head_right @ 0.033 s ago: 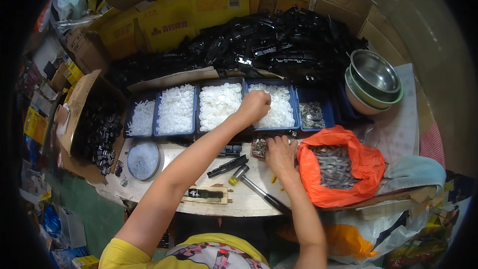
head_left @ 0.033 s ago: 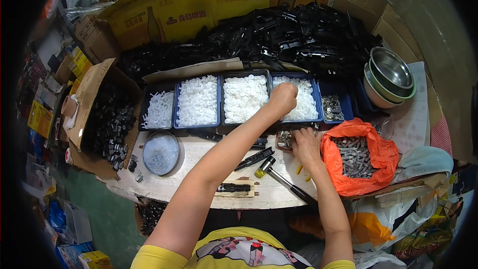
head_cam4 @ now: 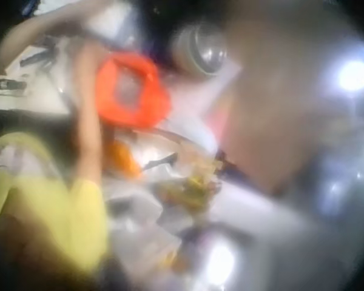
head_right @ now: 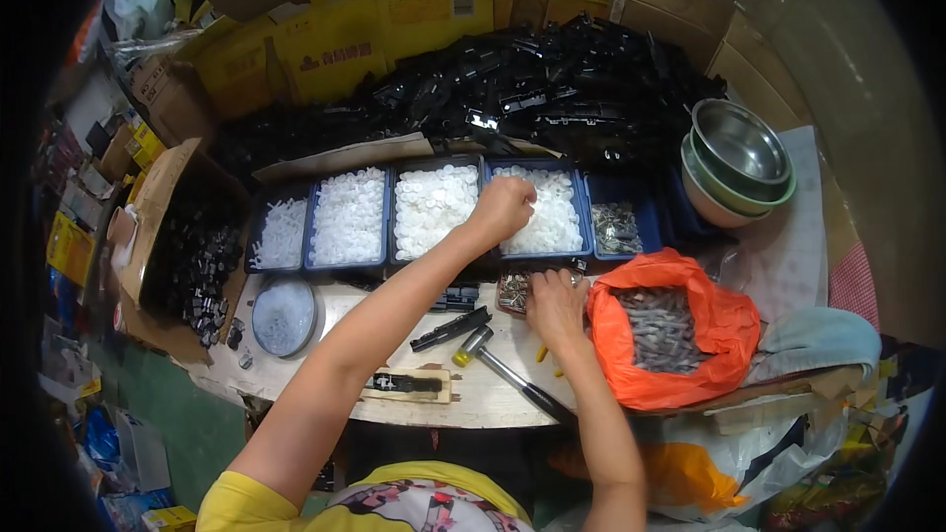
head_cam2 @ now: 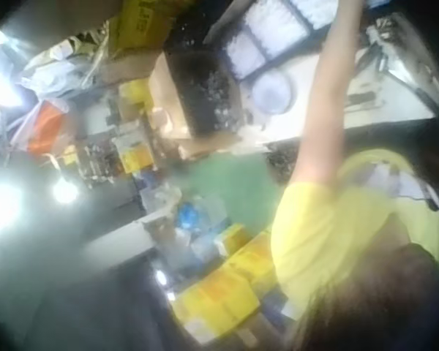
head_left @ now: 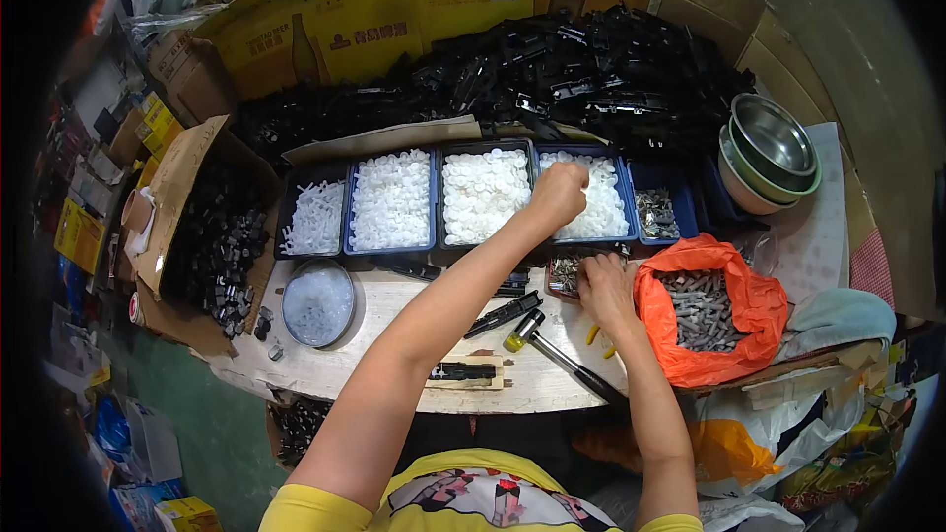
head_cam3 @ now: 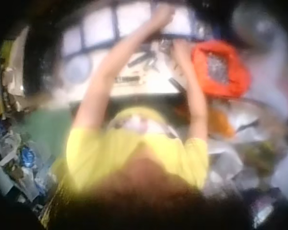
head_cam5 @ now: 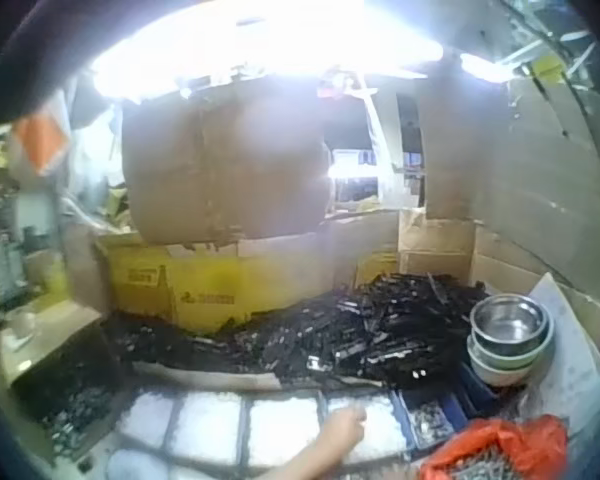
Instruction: The person assembles small electronic components at a cluttered workbench. They insert white plastic pieces into black cylindrical bodies, place metal pins into the assembly, and use a hammer to secure the parts. The person also uses pliers to adjust components and places finished units into a tray.
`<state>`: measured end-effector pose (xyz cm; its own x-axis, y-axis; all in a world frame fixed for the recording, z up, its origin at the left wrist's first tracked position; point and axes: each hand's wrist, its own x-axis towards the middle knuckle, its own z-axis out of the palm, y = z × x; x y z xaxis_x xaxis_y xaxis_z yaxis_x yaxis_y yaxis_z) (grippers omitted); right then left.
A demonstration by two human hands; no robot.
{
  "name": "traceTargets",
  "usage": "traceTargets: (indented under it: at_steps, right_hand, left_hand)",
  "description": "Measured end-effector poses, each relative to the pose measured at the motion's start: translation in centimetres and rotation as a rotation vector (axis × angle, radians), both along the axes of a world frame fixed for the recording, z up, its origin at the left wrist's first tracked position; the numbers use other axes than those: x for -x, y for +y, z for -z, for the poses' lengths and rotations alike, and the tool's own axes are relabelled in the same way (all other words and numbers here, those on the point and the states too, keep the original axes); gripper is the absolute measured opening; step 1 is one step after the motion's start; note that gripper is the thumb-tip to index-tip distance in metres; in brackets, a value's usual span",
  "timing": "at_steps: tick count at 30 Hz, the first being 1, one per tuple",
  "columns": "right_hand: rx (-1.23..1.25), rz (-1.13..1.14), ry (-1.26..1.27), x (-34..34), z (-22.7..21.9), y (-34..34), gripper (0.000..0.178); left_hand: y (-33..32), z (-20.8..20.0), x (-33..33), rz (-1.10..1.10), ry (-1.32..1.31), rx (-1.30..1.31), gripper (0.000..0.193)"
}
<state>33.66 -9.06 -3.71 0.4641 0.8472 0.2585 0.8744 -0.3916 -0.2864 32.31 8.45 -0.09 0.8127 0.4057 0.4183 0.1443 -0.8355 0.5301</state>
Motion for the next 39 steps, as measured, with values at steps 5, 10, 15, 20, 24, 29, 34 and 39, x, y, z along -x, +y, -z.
traceTargets:
  at_steps: [5,10,15,20,24,29,34,39]
  right_hand:
    - [-0.252,0.099,0.715,-0.5,-1.1,-1.6,0.009]
    - [-0.528,-0.127,1.339,4.3,-4.3,-2.6,0.005]
    - [-0.427,-0.232,1.549,10.4,-4.7,-1.7,0.007]
    - [-0.393,-0.257,1.661,12.9,-4.3,-1.2,0.009]
    - [-0.333,-0.279,1.675,13.3,-4.5,-0.9,0.008]
    - [-0.269,-0.285,1.759,13.4,-4.3,-0.7,0.008]
    - [-0.165,-0.303,1.789,13.9,-4.1,-0.4,0.009]
    - [-0.089,-0.374,1.721,14.0,-4.0,-0.2,0.011]
  left_hand:
    - [-1.6,-3.0,5.4,0.209,-0.193,0.943,0.012]
    - [-5.3,-1.1,16.1,0.293,-0.335,1.643,0.015]
    - [-8.7,2.0,23.1,0.385,-0.545,1.901,0.014]
    - [-9.3,3.0,25.9,0.428,-0.599,1.878,0.014]
    - [-9.3,3.0,26.4,0.438,-0.611,1.812,0.013]
    - [-9.4,2.7,27.2,0.396,-0.562,1.689,0.012]
    - [-9.3,2.9,27.8,0.308,-0.51,1.56,0.013]
    - [-9.1,2.9,28.7,0.251,-0.551,1.508,0.019]
